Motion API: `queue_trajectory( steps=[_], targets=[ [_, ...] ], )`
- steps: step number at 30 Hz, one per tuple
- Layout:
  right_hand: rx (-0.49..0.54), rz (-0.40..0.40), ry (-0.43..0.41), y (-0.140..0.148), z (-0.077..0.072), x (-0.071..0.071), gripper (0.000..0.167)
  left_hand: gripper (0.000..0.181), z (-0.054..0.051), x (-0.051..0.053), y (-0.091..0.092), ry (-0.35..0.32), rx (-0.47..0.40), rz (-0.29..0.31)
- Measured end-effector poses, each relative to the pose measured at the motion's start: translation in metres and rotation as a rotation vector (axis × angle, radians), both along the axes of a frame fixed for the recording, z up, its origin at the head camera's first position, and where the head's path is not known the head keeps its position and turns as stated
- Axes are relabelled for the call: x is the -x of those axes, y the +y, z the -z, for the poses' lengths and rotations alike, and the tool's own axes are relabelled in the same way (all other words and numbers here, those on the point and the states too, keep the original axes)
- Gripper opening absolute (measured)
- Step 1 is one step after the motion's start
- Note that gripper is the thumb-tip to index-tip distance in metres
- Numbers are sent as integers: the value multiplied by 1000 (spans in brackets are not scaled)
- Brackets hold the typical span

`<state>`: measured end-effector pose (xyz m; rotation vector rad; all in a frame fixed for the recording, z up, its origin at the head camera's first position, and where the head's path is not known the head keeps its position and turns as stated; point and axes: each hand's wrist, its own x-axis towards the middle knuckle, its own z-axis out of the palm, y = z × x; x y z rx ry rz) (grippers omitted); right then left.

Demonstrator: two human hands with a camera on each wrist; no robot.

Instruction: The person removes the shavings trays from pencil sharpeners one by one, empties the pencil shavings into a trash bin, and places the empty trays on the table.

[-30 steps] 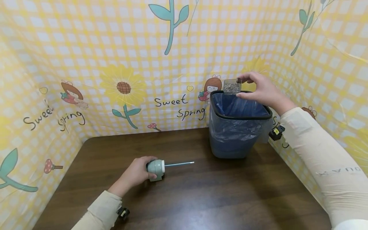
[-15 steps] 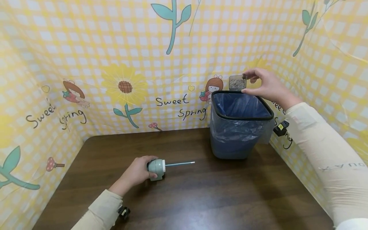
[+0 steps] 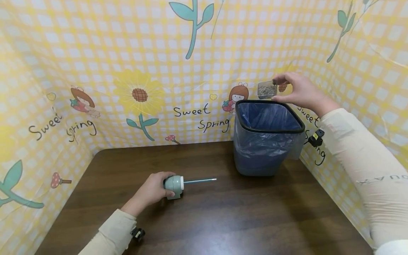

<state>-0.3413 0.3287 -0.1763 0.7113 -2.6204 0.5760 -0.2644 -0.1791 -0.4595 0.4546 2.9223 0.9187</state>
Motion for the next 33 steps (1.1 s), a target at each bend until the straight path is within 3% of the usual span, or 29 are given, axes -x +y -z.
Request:
queue_trajectory(
  steps=[16, 33],
  targets=[
    [-172, -20, 56, 2, -14, 9, 59, 65, -3, -4, 1, -9, -12, -6],
    [-296, -6, 46, 4, -24, 8, 59, 66, -2, 0, -1, 8, -5, 12]
  ],
)
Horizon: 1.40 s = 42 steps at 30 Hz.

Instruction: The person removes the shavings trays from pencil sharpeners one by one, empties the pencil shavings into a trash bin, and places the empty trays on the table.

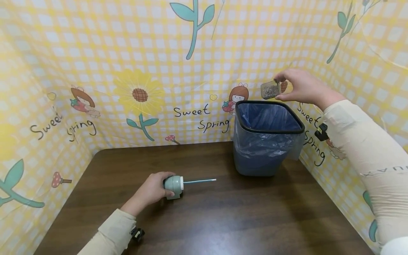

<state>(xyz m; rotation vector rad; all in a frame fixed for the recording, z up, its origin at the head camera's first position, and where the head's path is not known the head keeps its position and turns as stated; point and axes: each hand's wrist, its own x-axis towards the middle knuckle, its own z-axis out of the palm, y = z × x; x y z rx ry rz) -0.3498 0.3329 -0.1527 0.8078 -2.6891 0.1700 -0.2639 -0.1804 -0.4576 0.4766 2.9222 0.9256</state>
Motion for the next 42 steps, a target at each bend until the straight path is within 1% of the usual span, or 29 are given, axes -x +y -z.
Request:
queue_trajectory(
  steps=[7, 14, 21, 42],
  targets=[
    [-54, -39, 56, 2, 2, 3, 58, 65, 1, 0, 1, -8, -4, -6],
    [-85, -42, 74, 4, 1, 4, 58, 66, 1, 0, 1, 4, 3, -5],
    [-119, -60, 115, 4, 1, 3, 57, 66, 2, 0, 1, 0, 6, -5],
    [-219, -66, 160, 5, -3, 3, 59, 66, 0, -1, 2, -9, 8, -14]
  ],
)
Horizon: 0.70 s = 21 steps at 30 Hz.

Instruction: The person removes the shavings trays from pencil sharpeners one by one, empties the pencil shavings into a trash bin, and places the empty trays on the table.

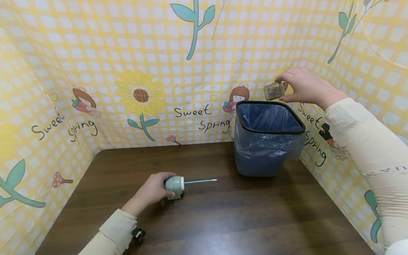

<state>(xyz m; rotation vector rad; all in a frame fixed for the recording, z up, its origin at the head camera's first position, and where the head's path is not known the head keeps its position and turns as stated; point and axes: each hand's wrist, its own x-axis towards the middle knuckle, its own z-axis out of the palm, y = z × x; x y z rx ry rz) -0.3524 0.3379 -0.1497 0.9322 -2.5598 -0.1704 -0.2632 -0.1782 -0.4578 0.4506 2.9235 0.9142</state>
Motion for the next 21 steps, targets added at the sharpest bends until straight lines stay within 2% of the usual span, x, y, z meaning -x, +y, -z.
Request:
queue_trajectory(
  steps=[12, 21],
  targets=[
    [-37, 13, 1, -2, -5, -1, 61, 67, 0, 1, -1, -9, 8, -6],
    [-58, 21, -14, -3, -8, -1, 60, 67, 0, 1, -2, 3, -3, 15]
  ],
)
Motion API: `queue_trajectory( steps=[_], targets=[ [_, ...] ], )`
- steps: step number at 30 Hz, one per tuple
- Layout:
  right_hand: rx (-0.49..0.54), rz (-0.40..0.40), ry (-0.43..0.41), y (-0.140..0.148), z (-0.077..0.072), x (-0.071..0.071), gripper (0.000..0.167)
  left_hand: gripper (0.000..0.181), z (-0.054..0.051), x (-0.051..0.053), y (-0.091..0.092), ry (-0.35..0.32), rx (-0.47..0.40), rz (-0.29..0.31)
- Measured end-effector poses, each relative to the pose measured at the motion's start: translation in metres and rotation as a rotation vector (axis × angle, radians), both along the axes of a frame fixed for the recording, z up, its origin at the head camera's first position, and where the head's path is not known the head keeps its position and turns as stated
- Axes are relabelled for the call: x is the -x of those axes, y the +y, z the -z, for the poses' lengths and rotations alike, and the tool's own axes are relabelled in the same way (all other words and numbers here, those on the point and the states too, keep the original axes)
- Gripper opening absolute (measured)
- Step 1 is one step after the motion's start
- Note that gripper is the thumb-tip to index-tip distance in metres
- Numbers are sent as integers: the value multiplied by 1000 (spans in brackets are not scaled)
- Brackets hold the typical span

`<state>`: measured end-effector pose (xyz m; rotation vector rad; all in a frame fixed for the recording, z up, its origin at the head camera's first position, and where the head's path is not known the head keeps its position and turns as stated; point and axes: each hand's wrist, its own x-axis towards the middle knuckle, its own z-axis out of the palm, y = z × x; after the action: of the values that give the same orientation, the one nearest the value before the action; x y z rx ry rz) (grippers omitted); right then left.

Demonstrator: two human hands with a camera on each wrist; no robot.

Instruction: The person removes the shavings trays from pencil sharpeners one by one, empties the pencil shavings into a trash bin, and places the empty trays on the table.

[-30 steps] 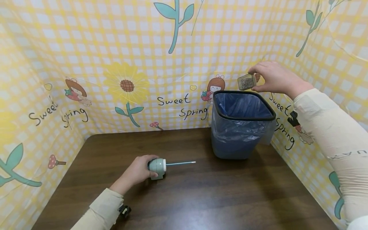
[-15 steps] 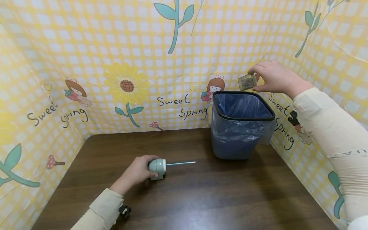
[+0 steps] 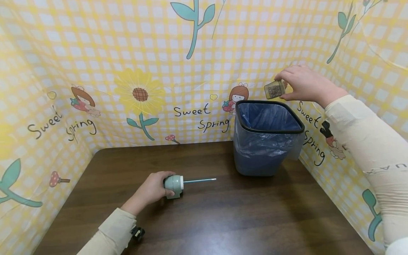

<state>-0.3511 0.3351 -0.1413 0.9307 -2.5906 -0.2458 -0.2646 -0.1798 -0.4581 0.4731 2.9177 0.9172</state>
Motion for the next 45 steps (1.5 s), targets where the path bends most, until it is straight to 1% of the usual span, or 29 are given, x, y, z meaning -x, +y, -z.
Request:
queue_trajectory(
  steps=[7, 11, 18, 25, 34, 45],
  targets=[
    [-31, 21, -8, -3, 0, -1, 60, 67, 2, 0, -2, -1, 0, 1],
    [-42, 27, -7, -3, 0, -1, 61, 67, 1, 1, -1, 0, -1, -1],
    [-46, 17, 13, -3, 1, -1, 61, 65, 0, 1, -1, -11, -1, -6],
    [-50, 17, 7, -4, 1, -2, 61, 65, -2, 1, -1, -11, -5, -6],
    [-81, -9, 32, -4, -1, -3, 62, 66, 1, 2, -1, -8, -4, -5],
    [-142, -37, 70, -1, -1, -2, 63, 65, -3, 2, 2, -12, -6, -9]
  ],
)
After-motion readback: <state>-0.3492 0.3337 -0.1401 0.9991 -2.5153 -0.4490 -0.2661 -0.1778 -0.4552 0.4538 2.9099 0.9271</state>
